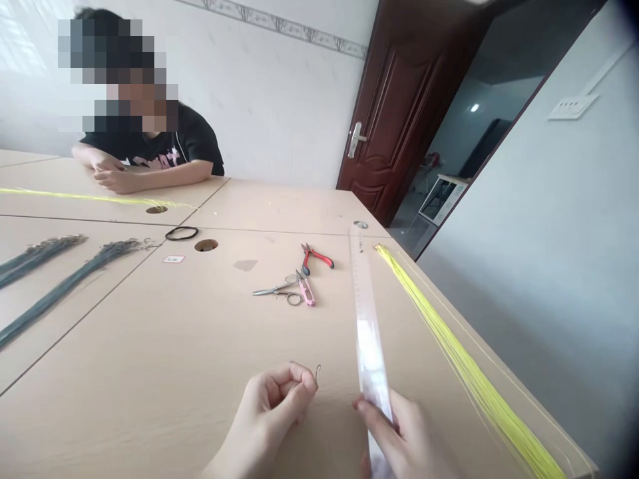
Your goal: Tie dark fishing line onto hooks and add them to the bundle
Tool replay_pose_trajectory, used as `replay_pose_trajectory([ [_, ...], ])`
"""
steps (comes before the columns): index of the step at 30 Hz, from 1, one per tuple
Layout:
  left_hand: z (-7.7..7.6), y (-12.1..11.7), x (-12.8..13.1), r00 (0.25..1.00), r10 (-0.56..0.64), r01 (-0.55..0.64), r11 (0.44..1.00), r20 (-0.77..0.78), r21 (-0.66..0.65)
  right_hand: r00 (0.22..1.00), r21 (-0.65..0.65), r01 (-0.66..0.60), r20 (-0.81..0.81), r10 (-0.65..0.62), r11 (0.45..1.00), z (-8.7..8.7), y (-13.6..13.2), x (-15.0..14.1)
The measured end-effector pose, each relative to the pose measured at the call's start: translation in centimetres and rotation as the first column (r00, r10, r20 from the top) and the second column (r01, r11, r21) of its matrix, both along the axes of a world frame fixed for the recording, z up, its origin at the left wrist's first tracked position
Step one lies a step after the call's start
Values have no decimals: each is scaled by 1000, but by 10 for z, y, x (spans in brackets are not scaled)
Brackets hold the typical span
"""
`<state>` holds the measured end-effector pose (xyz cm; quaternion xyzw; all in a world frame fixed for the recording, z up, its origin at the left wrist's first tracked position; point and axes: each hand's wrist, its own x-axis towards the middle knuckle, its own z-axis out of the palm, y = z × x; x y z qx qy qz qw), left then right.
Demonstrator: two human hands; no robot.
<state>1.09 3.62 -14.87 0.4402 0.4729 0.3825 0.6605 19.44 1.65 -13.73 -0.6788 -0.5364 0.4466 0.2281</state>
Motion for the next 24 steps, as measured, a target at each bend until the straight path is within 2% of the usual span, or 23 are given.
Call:
replay_pose_trajectory([
  [1,-1,1,1,1000,-1,1,1000,0,4,995,21,-67,70,66,998,-2,6,3],
  [3,-2,2,2,1000,2,-3,1000,10,19,979,46,-112,179,103,993,-6,15,7],
  [9,-1,1,3,1000,-20,22,996,-23,89,921,113,-107,385,56,988,-5,24,3],
  [15,9,-6,4,996,-38,50,989,-84,142,849,210,-45,523,-73,977,11,7,2],
  [18,15,-13,4,991,-79,97,982,-109,165,881,271,-31,463,-101,962,22,-6,6],
  [21,17,-19,4,979,-130,162,962,-153,219,972,246,-111,231,53,963,32,-17,3],
  [24,16,-23,3,965,-174,226,933,-198,281,987,227,-154,-7,160,962,34,-25,-4],
])
